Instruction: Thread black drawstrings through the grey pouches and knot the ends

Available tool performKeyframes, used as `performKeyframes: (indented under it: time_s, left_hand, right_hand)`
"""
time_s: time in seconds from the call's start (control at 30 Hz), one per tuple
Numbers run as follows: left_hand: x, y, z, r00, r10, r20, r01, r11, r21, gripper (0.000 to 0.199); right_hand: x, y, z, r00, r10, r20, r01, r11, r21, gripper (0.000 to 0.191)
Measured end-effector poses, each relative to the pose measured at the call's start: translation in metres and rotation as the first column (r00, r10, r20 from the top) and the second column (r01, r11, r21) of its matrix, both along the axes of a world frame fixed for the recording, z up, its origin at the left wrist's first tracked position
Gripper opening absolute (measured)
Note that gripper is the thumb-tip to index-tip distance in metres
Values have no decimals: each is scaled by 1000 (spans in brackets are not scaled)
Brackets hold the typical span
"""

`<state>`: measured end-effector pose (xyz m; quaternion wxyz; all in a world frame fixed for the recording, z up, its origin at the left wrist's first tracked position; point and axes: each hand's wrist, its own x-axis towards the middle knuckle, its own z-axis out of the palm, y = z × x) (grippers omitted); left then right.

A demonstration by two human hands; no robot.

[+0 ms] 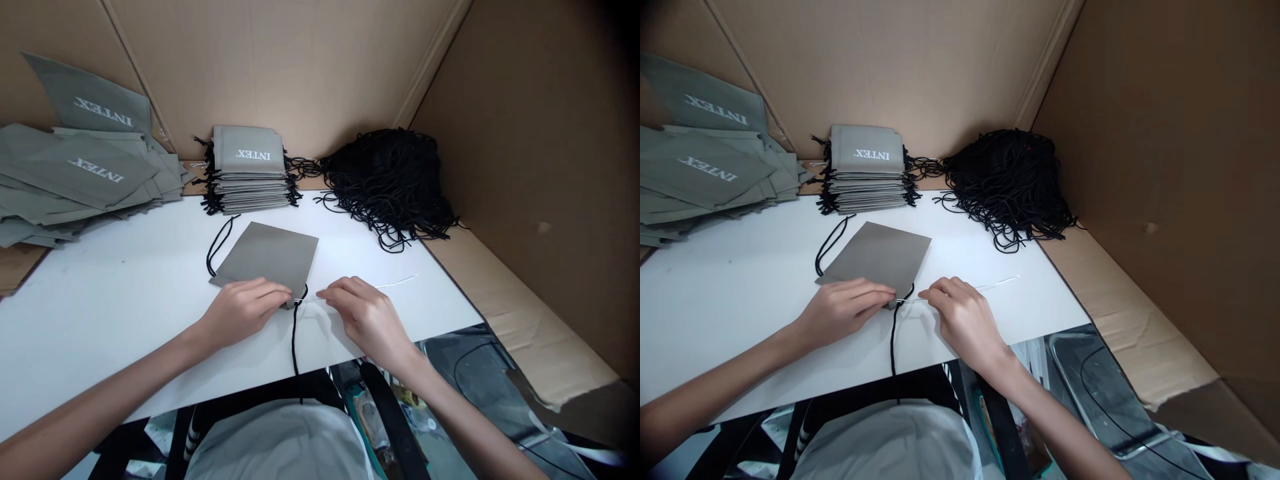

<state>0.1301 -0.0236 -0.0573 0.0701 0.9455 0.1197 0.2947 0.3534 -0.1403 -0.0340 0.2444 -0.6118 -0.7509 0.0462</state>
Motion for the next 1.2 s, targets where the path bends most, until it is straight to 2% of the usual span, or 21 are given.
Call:
performKeyframes:
  time_s: [0.1, 0.17, 0.33, 0.47, 0.73, 1.0, 1.1, 1.2]
  left_hand:
    - [1, -2, -3, 999, -13, -47, 17, 995, 103, 21]
    - [1, -2, -4, 999, -13, -52, 18, 995, 96, 22]
    - [2, -4, -3, 996, -5, -90, -7, 992, -127, 18]
    - [2, -5, -1, 988, -23, -152, -11, 976, -219, 15]
    - [6, -1, 6, 972, -12, -236, -72, 935, -347, 20]
    - [8, -4, 4, 975, 33, -221, -129, 890, -437, 15]
    - [10, -6, 2, 975, 75, -207, -171, 851, -497, 12]
    - [12, -5, 2, 970, 119, -211, -223, 781, -584, 10]
  right_hand:
    - [-2, 3, -1, 997, -77, -8, 74, 974, -216, 31]
    - [-3, 3, 0, 994, -104, -28, 89, 940, -329, 26]
    - [-2, 3, 6, 978, -198, -64, 153, 892, -426, 22]
    - [-1, 3, 9, 975, -213, -60, 168, 887, -430, 20]
    - [0, -2, -1, 976, -113, -186, 58, 958, -279, 24]
    - [3, -10, -8, 970, -132, -205, 93, 978, -188, 26]
    - [2, -11, -6, 960, -125, -249, 74, 976, -205, 26]
    - [1, -8, -3, 947, -107, -304, 29, 968, -250, 26]
